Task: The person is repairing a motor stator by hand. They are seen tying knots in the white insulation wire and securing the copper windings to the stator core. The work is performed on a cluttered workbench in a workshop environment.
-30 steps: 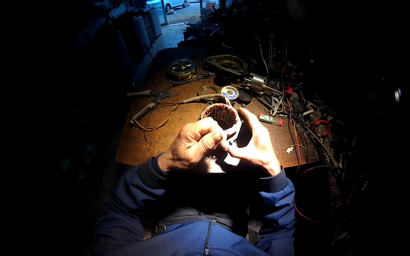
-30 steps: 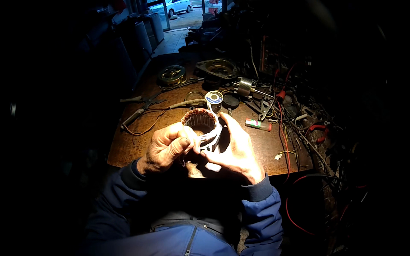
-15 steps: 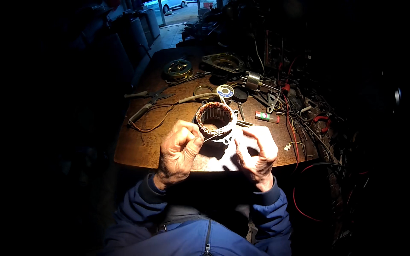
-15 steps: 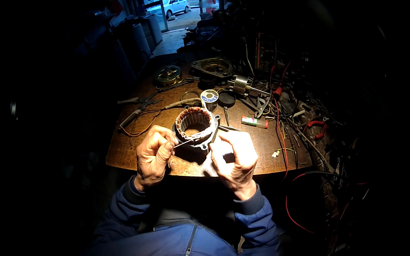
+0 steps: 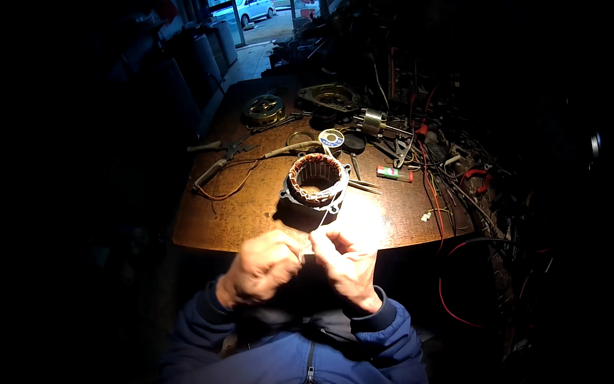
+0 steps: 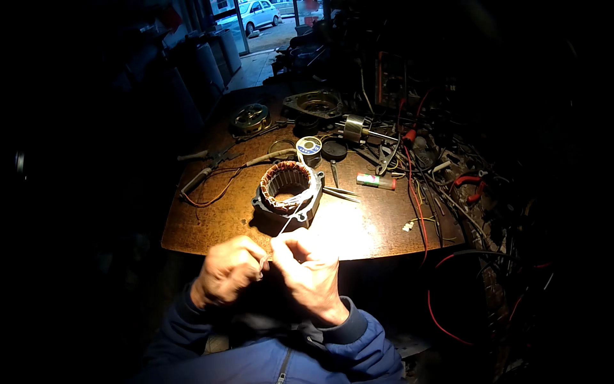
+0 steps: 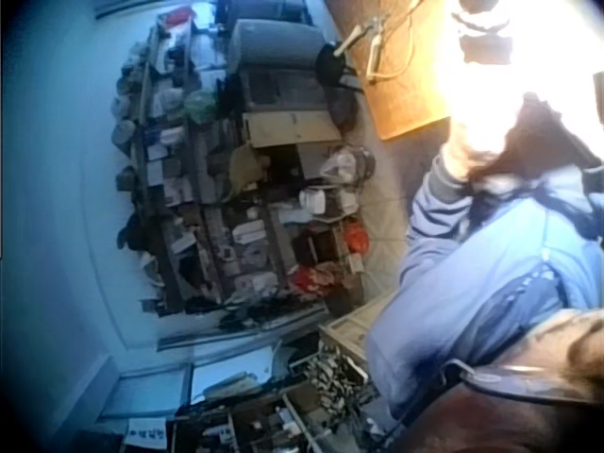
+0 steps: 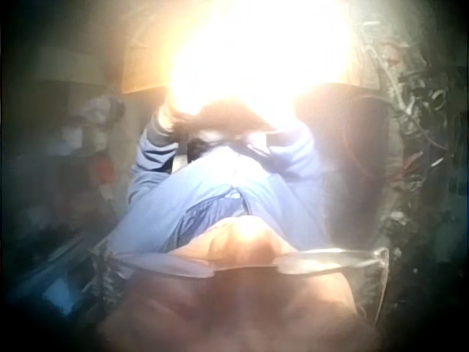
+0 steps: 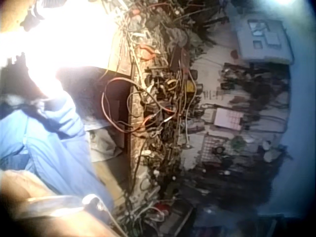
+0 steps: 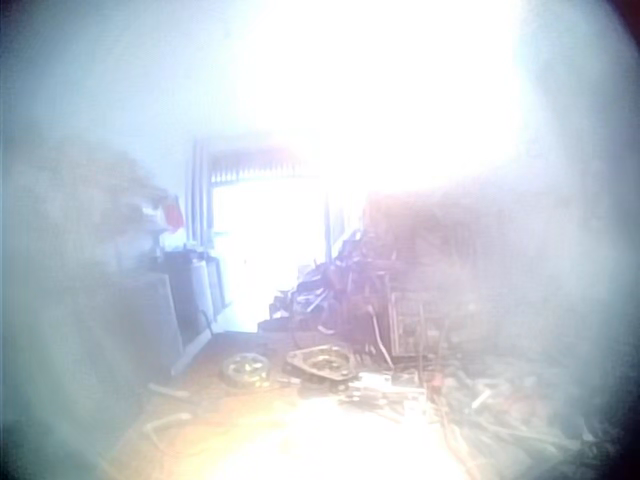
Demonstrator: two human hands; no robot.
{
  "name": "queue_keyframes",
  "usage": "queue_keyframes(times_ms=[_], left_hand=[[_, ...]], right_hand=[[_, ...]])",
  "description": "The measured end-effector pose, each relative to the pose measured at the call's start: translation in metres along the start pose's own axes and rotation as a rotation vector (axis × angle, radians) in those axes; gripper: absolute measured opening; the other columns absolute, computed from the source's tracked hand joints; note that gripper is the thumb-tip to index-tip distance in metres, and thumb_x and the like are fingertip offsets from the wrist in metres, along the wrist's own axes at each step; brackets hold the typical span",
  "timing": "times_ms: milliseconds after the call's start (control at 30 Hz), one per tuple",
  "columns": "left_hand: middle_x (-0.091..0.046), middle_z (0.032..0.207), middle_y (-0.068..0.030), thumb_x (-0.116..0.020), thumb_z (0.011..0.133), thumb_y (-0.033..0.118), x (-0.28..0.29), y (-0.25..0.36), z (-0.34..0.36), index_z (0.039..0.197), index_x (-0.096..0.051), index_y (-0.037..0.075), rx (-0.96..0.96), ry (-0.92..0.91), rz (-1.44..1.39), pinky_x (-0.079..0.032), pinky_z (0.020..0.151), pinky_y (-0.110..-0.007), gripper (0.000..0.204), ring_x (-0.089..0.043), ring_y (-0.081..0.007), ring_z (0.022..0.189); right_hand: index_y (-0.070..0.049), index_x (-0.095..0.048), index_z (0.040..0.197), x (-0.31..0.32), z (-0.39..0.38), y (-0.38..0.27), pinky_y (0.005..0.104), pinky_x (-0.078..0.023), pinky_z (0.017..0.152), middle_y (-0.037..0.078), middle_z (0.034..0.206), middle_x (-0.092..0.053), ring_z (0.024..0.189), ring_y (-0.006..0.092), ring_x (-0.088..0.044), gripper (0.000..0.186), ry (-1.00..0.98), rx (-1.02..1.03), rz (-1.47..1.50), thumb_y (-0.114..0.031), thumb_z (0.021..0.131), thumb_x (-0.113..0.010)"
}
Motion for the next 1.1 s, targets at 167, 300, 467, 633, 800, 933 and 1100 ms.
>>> queue_keyframes(times_ms=[167, 300, 467, 633, 800, 933, 1100], left_hand=[[-0.071, 0.109, -0.0142, -0.075, 0.086, -0.003, 0.030, 0.001, 0.051, 0.119, -0.072, 0.002, -0.069, 0.018, 0.316, -0.056, 0.087, -0.040, 0.033, -0.069, -0.0311, 0.097], [-0.070, 0.112, -0.0127, -0.083, 0.081, 0.000, 0.006, -0.011, 0.081, 0.126, -0.076, 0.010, -0.121, -0.216, 0.329, -0.056, 0.089, -0.037, 0.047, -0.069, -0.0298, 0.101], [-0.070, 0.106, -0.0089, -0.086, 0.082, 0.004, 0.000, -0.025, 0.086, 0.120, -0.079, 0.010, -0.158, -0.157, 0.286, -0.056, 0.081, -0.036, 0.039, -0.069, -0.0267, 0.094], [-0.071, 0.101, -0.0095, -0.082, 0.086, 0.001, -0.008, -0.033, 0.082, 0.111, -0.080, 0.006, -0.191, -0.140, 0.256, -0.057, 0.079, -0.033, 0.026, -0.070, -0.0235, 0.089], [-0.071, 0.100, -0.0099, -0.073, 0.096, 0.000, 0.006, -0.064, 0.077, 0.104, -0.078, -0.001, 0.015, -0.076, -0.051, -0.055, 0.082, -0.030, 0.010, -0.068, -0.0190, 0.091], [-0.069, 0.099, -0.0092, -0.069, 0.100, 0.006, 0.007, -0.067, 0.076, 0.099, -0.076, -0.002, 0.055, -0.063, -0.119, -0.053, 0.083, -0.030, 0.011, -0.065, -0.0172, 0.091], [-0.067, 0.099, -0.0081, -0.068, 0.102, 0.011, 0.008, -0.067, 0.074, 0.099, -0.076, -0.002, 0.079, -0.064, -0.098, -0.051, 0.080, -0.029, 0.016, -0.063, -0.0156, 0.089]], right_hand=[[-0.002, -0.071, 0.087, -0.020, -0.011, -0.056, 0.0301, -0.049, 0.059, 0.008, 0.075, -0.065, 0.062, 0.0179, -0.063, 0.008, -0.019, 0.433, -0.268, 0.002, 0.087, -0.078], [-0.001, -0.071, 0.088, -0.030, -0.022, -0.072, 0.0326, -0.052, 0.058, 0.011, 0.076, -0.068, 0.061, 0.0232, -0.065, 0.009, -0.085, 0.531, -0.239, 0.004, 0.085, -0.079], [0.001, -0.073, 0.089, -0.040, -0.032, -0.073, 0.0304, -0.053, 0.060, 0.010, 0.075, -0.069, 0.064, 0.0213, -0.067, 0.011, -0.131, 0.512, -0.167, 0.007, 0.084, -0.080], [0.002, -0.073, 0.090, -0.046, -0.032, -0.066, 0.0276, -0.052, 0.060, 0.009, 0.075, -0.069, 0.065, 0.0182, -0.066, 0.011, -0.159, 0.466, -0.089, 0.009, 0.085, -0.079], [0.002, -0.075, 0.094, -0.040, -0.041, -0.049, 0.0244, -0.049, 0.059, 0.008, 0.084, -0.072, 0.067, 0.0116, -0.065, 0.015, -0.191, 0.331, -0.002, 0.007, 0.083, -0.083], [0.001, -0.074, 0.096, -0.025, -0.061, -0.013, 0.0245, -0.050, 0.060, 0.007, 0.083, -0.071, 0.068, 0.0116, -0.066, 0.011, -0.266, 0.123, 0.032, 0.003, 0.088, -0.081], [0.003, -0.077, 0.098, -0.001, -0.079, 0.025, 0.0241, -0.054, 0.067, 0.008, 0.085, -0.073, 0.074, 0.0113, -0.069, 0.007, -0.246, -0.071, 0.051, 0.003, 0.091, -0.078]])
Point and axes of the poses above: each hand's wrist, its own z-axis towards the middle knuckle, its own x-axis out of the back of the hand, y = z × x, the point moved 9 cm from there along z, towards the middle knuckle
